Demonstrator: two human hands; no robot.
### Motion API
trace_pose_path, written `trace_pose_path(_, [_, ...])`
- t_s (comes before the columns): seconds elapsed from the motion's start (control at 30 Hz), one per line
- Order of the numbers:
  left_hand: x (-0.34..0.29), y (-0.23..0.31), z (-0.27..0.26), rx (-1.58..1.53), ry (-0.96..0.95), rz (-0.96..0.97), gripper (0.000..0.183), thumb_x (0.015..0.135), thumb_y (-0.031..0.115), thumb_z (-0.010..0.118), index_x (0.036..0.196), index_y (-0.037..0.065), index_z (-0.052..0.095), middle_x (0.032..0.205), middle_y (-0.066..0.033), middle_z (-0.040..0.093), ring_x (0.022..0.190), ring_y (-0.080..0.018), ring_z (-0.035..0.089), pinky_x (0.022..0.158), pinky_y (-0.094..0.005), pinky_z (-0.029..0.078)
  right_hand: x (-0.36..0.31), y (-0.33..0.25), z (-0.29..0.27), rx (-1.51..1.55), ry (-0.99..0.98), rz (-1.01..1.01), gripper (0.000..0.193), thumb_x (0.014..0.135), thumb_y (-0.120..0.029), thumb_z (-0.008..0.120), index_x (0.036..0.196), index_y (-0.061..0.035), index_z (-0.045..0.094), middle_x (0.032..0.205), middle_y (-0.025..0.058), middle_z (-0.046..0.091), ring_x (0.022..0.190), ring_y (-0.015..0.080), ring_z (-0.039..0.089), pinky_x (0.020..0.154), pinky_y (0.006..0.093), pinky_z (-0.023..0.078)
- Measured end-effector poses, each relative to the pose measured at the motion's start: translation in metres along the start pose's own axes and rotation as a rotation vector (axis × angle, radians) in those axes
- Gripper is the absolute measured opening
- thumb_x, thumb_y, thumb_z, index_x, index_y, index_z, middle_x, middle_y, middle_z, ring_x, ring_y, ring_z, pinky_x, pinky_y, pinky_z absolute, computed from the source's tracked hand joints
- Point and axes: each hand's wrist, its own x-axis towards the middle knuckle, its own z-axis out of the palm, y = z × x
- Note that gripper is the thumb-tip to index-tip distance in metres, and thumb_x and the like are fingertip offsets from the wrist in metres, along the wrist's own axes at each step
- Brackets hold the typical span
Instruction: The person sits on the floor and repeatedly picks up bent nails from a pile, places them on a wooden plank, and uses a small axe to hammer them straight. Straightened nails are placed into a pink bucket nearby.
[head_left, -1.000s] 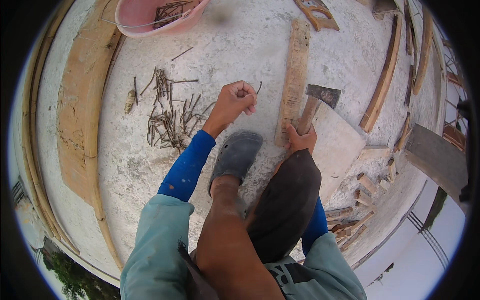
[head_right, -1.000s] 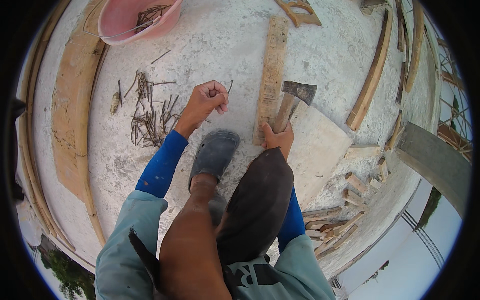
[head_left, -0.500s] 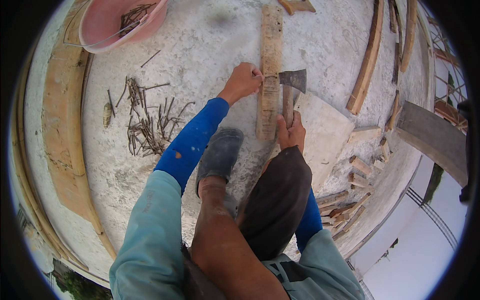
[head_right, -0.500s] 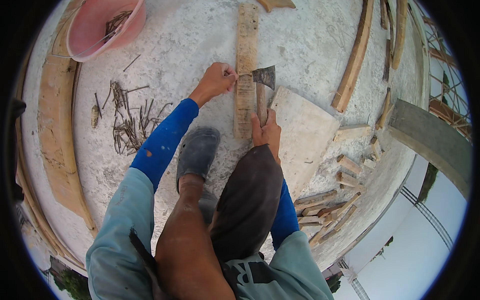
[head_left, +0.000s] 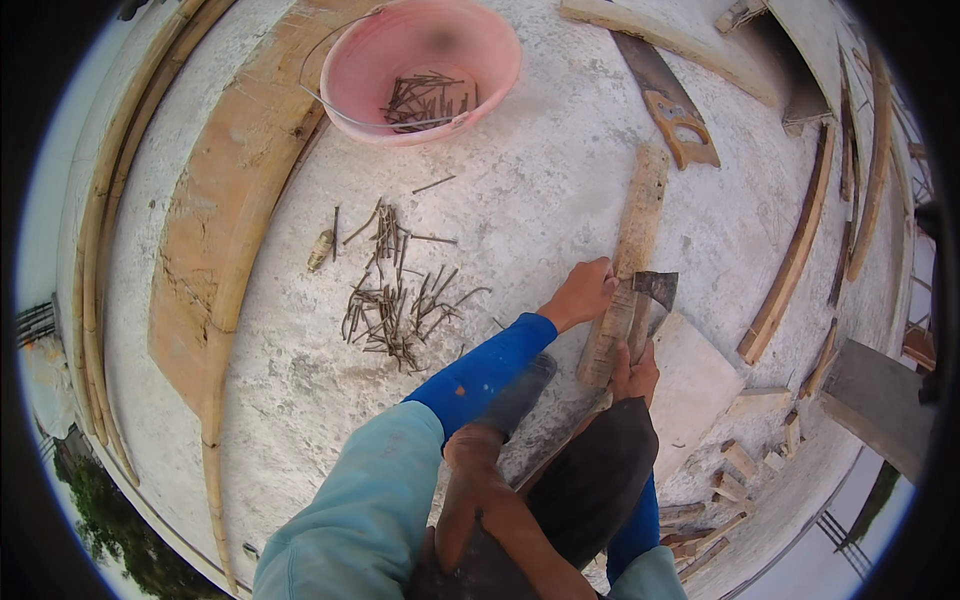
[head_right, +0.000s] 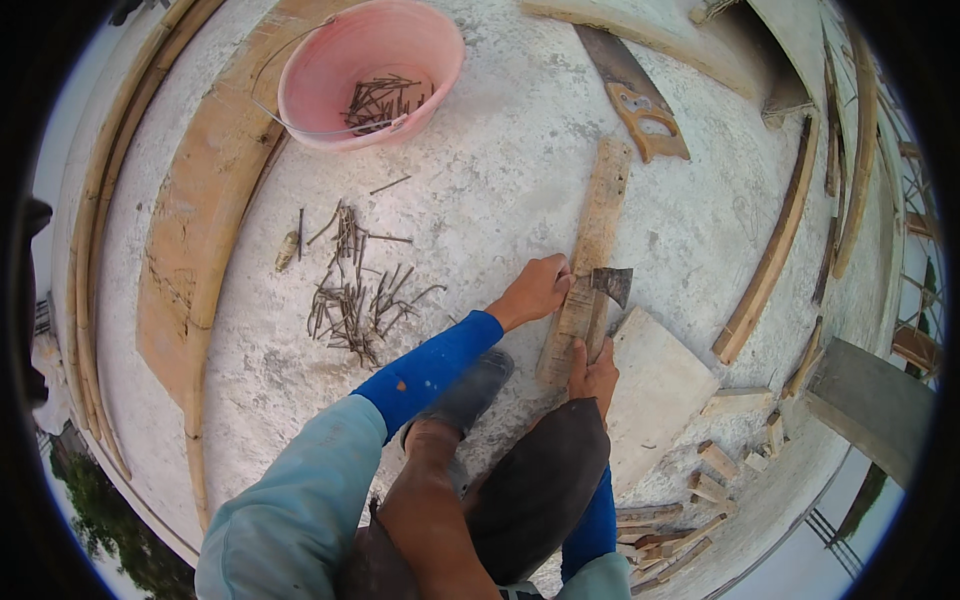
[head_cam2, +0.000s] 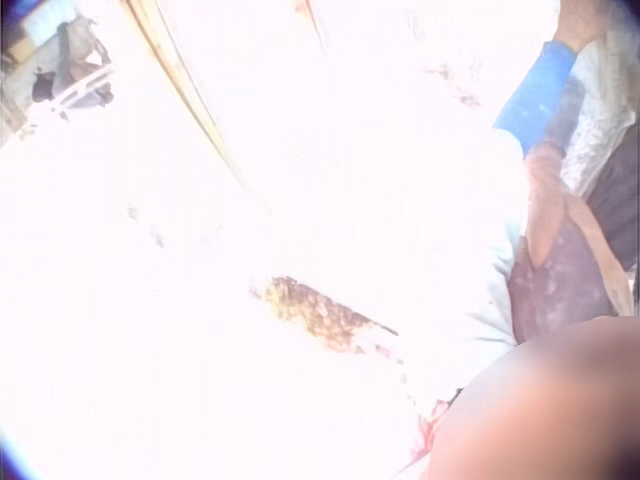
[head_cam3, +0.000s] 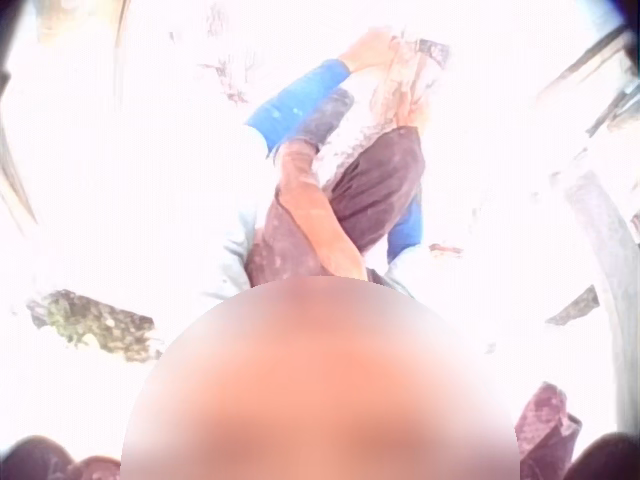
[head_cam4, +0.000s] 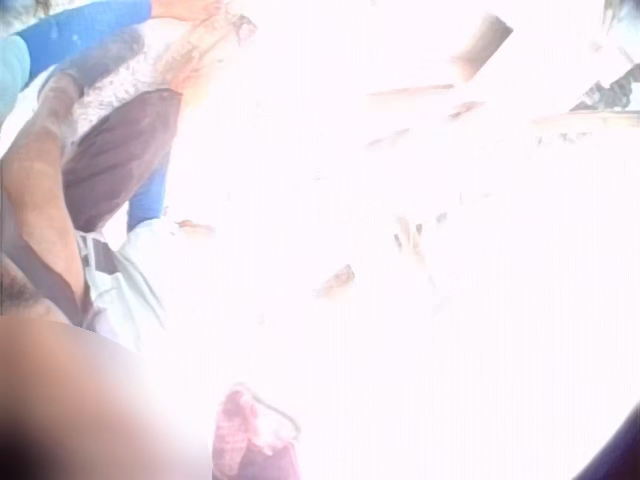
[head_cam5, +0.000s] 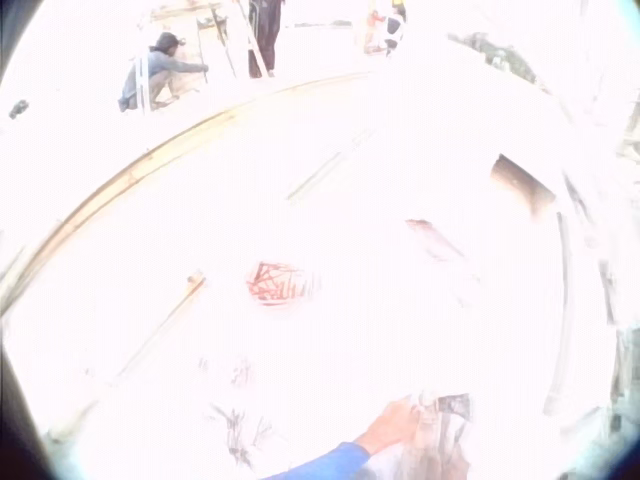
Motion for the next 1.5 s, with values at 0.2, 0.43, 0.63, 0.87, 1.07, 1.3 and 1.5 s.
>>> trace_pose_path(0.2, [0.000,-0.001,0.000,-0.107,-0.075,-0.095,0.021,0.104,0.017,0.066,0.096,-0.002,0.062,0.078,-0.0157,0.069,0.061,-0.0236,0.066,0.057,-0.0388,0.051,-0.006,-0.005,0.002,0.093,0.026,0.008,0.049,0.106,-0.041,0.065,0.122,0.0052,0.062,0.096,0.0321,0.074,0.093,0.0440,0.076,0.078,0.0452,0.058])
trace_pose_path(0.43, [0.005,0.006,-0.008,-0.354,-0.182,-0.367,0.019,0.107,0.018,0.060,0.095,0.003,0.062,0.077,-0.0042,0.065,0.060,-0.0114,0.062,0.052,-0.0290,0.050,-0.007,-0.029,-0.018,0.110,0.092,0.004,0.038,0.105,-0.032,0.068,0.116,0.0040,0.062,0.073,0.0235,0.070,0.061,0.0379,0.070,0.061,0.0427,0.054])
trace_pose_path(0.63, [0.006,0.002,-0.012,-0.450,-0.212,-0.364,0.020,0.107,0.020,0.061,0.095,0.005,0.063,0.076,-0.0031,0.064,0.059,-0.0106,0.059,0.052,-0.0283,0.047,-0.011,-0.033,-0.017,-0.030,0.112,-0.181,0.037,0.105,-0.032,0.067,0.118,0.0029,0.061,0.073,0.0281,0.069,0.067,0.0465,0.072,0.060,0.0477,0.054])
trace_pose_path(0.87, [0.006,0.001,-0.007,-0.498,-0.204,-0.335,0.021,0.107,0.021,0.062,0.092,0.006,0.064,0.074,-0.0018,0.063,0.058,-0.0094,0.056,0.053,-0.0276,0.045,0.007,-0.048,-0.018,-0.328,0.078,-0.259,0.036,0.105,-0.034,0.066,0.111,0.0006,0.059,0.074,0.0295,0.069,0.069,0.0513,0.069,0.059,0.0551,0.053])
trace_pose_path(1.07, [0.004,0.000,-0.004,-0.461,-0.162,-0.346,0.020,0.106,0.021,0.062,0.093,0.005,0.064,0.073,-0.0022,0.063,0.057,-0.0091,0.055,0.052,-0.0275,0.043,0.008,-0.044,-0.025,-0.218,0.144,-0.320,0.036,0.105,-0.036,0.065,0.110,-0.0002,0.060,0.072,0.0293,0.069,0.067,0.0503,0.069,0.058,0.0558,0.054])
trace_pose_path(1.3, [0.004,-0.003,0.002,-0.444,-0.104,-0.320,0.020,0.105,0.017,0.063,0.091,0.003,0.065,0.071,-0.0029,0.062,0.055,-0.0090,0.053,0.050,-0.0279,0.042,0.005,-0.040,-0.023,-0.209,0.100,-0.303,0.036,0.105,-0.036,0.064,0.107,0.0000,0.059,0.070,0.0292,0.068,0.065,0.0508,0.069,0.057,0.0554,0.055])
trace_pose_path(1.5, [0.006,-0.012,0.011,-0.289,-0.079,-0.215,0.020,0.105,0.017,0.063,0.091,0.003,0.065,0.071,-0.0024,0.062,0.055,-0.0080,0.051,0.052,-0.0274,0.041,0.008,-0.037,-0.025,-0.506,0.027,-0.243,0.039,0.105,-0.037,0.066,0.108,0.0010,0.060,0.073,0.0277,0.069,0.068,0.0503,0.070,0.059,0.0534,0.054])
